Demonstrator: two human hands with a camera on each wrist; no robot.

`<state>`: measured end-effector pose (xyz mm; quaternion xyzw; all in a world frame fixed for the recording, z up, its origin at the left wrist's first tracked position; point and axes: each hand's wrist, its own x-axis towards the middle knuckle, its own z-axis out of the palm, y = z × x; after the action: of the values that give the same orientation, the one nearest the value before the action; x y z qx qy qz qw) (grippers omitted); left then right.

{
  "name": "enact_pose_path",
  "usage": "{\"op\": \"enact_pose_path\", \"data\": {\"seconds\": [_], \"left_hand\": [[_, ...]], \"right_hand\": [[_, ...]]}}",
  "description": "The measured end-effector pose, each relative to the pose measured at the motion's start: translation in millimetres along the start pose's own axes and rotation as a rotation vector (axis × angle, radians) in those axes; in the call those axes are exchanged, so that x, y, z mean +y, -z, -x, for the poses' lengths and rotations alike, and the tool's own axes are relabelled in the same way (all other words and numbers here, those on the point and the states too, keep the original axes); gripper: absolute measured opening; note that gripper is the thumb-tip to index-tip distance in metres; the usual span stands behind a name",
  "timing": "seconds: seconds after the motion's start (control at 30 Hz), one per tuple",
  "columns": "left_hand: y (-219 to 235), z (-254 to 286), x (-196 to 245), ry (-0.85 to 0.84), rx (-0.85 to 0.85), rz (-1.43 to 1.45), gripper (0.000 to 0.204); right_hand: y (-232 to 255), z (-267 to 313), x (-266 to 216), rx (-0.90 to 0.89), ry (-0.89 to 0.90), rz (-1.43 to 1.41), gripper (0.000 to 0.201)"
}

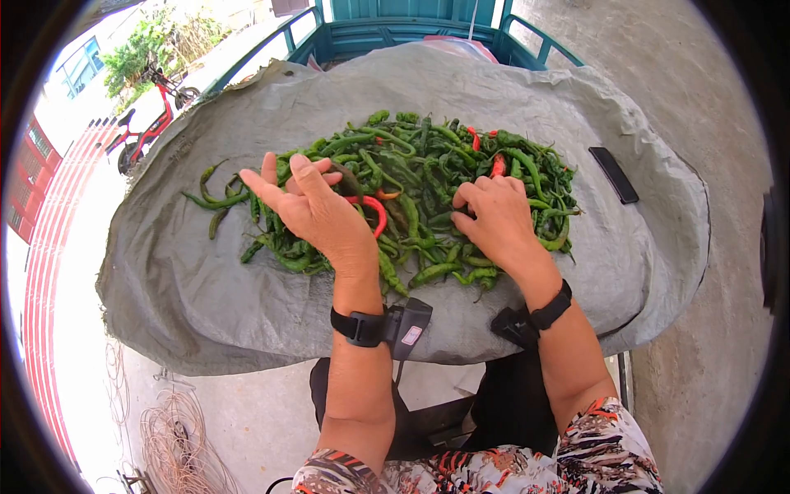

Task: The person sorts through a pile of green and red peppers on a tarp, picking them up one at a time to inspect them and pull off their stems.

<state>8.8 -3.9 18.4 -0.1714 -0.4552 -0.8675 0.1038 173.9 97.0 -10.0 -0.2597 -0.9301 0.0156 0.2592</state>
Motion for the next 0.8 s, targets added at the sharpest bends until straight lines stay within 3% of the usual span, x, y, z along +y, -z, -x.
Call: {"op": "enact_pose_path", "data": {"seconds": [0.07,0.2,0.27,0.4,0.47,0.7,0.8], "left_hand": [[0,2,-10,-0.134,0.006,-0.027,0.061],[8,0,-24,-0.143,-0.341,-0.185,0.043],[1,6,-16,-0.055,-0.555,-0.151,0.037],[-6,13,-8,-0.249,-0.921,-0.322,0.036],[-5,16,-12,-0.354,-1.042,-0.367,0.036],[-5,14,-10,-0.352,-1.077,-0.388,0.029],[-6,16,-5,-0.224,-1.057,-0.357,0.029]], "right_hand": [[-3,0,1,0.022,-0.003,0.018,0.011],[-3,-1,-1,0.175,-0.012,0.002,0.007],[4,-2,-5,0.281,-0.073,-0.097,0.007],[27,-4,-20,0.369,-0.292,-0.576,0.008],[31,-2,-22,0.407,-0.254,-0.642,0.01],[36,2,-19,0.441,-0.232,-1.037,0.014],[40,1,-18,0.424,-0.21,-1.116,0.016]]}}
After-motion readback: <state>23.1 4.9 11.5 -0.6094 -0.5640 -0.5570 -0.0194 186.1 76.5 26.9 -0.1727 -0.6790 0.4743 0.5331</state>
